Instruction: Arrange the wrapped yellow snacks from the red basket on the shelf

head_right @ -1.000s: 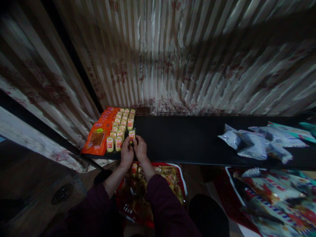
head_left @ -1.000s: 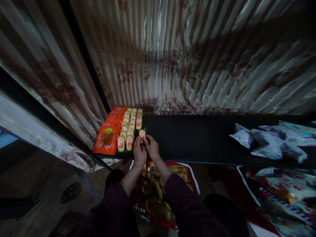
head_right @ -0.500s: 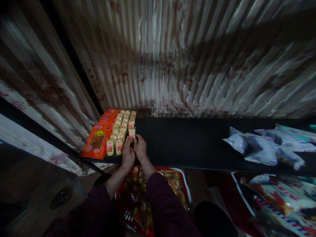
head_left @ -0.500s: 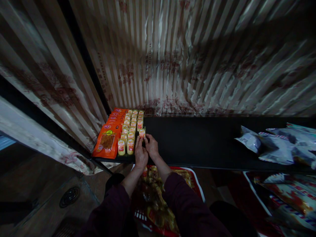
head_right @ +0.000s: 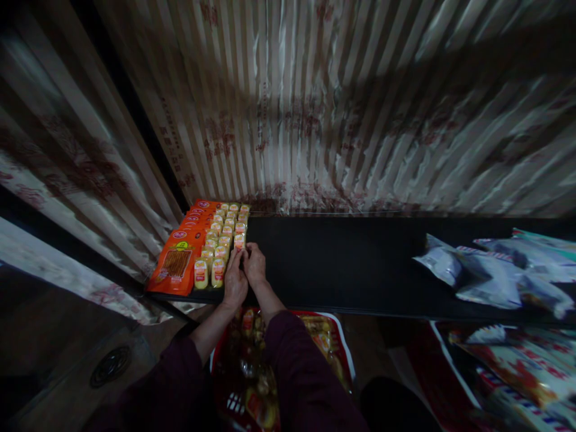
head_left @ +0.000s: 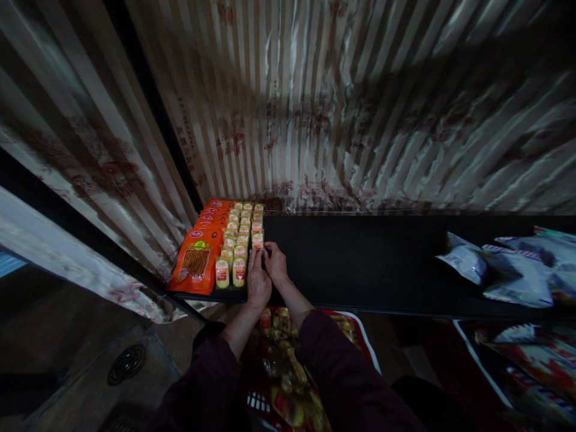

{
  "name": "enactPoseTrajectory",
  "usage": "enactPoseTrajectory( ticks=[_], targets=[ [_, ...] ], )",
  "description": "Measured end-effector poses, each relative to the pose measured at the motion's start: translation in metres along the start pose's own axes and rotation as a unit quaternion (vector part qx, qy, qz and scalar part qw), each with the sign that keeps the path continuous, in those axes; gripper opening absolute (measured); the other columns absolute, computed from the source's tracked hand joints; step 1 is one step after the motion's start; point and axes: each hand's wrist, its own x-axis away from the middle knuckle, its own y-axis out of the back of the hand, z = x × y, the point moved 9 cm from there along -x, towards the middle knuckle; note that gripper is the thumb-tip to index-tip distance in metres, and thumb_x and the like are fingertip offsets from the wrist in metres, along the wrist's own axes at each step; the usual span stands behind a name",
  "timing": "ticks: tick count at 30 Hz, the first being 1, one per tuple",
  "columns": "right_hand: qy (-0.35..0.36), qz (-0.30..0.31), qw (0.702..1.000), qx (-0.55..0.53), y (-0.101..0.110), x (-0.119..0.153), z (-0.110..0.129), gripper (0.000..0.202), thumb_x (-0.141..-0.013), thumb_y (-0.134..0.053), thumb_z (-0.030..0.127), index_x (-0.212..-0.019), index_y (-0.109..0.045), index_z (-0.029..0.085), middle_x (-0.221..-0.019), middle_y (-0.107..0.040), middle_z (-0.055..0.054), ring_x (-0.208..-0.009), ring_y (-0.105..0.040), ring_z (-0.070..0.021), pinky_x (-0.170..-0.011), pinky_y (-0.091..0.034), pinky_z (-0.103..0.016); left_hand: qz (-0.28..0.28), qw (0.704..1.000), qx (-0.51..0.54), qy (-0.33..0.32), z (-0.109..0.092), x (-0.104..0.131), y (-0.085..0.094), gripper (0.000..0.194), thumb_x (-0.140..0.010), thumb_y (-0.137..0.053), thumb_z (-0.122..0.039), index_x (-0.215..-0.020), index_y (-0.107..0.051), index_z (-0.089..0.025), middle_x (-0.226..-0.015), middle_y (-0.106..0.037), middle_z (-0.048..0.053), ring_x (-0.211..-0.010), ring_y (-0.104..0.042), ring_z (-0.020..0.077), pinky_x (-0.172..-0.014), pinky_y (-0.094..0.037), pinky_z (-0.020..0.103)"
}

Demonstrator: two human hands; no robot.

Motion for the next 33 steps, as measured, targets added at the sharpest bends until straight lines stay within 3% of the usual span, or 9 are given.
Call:
enactPoseTrajectory(
  ticks=[11,18,24,33],
  targets=[
    [0.019,0.012,1.000,0.016,-0.005,-0.009,0.001,0.014,-0.080,-0.047,0.020,-0.089,-0.058,0.020,-0.087,-0.068,-0.005,-0.080,-0.064,-0.0183,-0.077,-0.049,-0.032,-0.005,1.000,0.011,-0.005,0.007,-0.008,-0.004,0.059,-0.067,-0.039,0.002,-0.122,-0.055,-0.014,-0.137,-0.047,0.010,-0.133,-0.036,0.0206,-0.114,-0.023,0.038],
    [0.040,0.005,0.999,0.032,-0.006,-0.010,0.002,0.013,-0.079,-0.048,0.019,-0.087,-0.059,0.019,-0.086,-0.064,-0.005,-0.079,-0.061,-0.0174,-0.077,-0.048,-0.031,-0.001,0.999,-0.042,-0.028,0.009,-0.011,-0.007,0.061,-0.070,-0.036,0.002,-0.127,-0.050,-0.011,-0.137,-0.048,0.012,-0.132,-0.036,0.0197,-0.113,-0.026,0.040],
    [0.046,-0.016,0.996,0.071,-0.002,-0.009,0.004,0.020,-0.079,-0.051,0.020,-0.097,-0.061,0.016,-0.095,-0.062,-0.010,-0.088,-0.058,-0.0198,-0.082,-0.048,-0.032,-0.007,0.997,-0.072,-0.040,0.010,-0.010,-0.008,0.058,-0.073,-0.034,0.002,-0.129,-0.048,-0.011,-0.138,-0.046,0.013,-0.132,-0.036,0.0197,-0.113,-0.027,0.040],
    [0.040,0.026,0.996,0.074,-0.008,-0.011,0.004,0.029,-0.083,-0.048,0.019,-0.109,-0.061,0.016,-0.108,-0.063,-0.010,-0.098,-0.058,-0.0201,-0.091,-0.046,-0.034,-0.001,0.997,-0.073,-0.036,0.014,-0.011,-0.010,0.060,-0.072,-0.035,0.001,-0.130,-0.047,-0.011,-0.139,-0.044,0.012,-0.133,-0.034,0.0209,-0.114,-0.025,0.042]
  ],
)
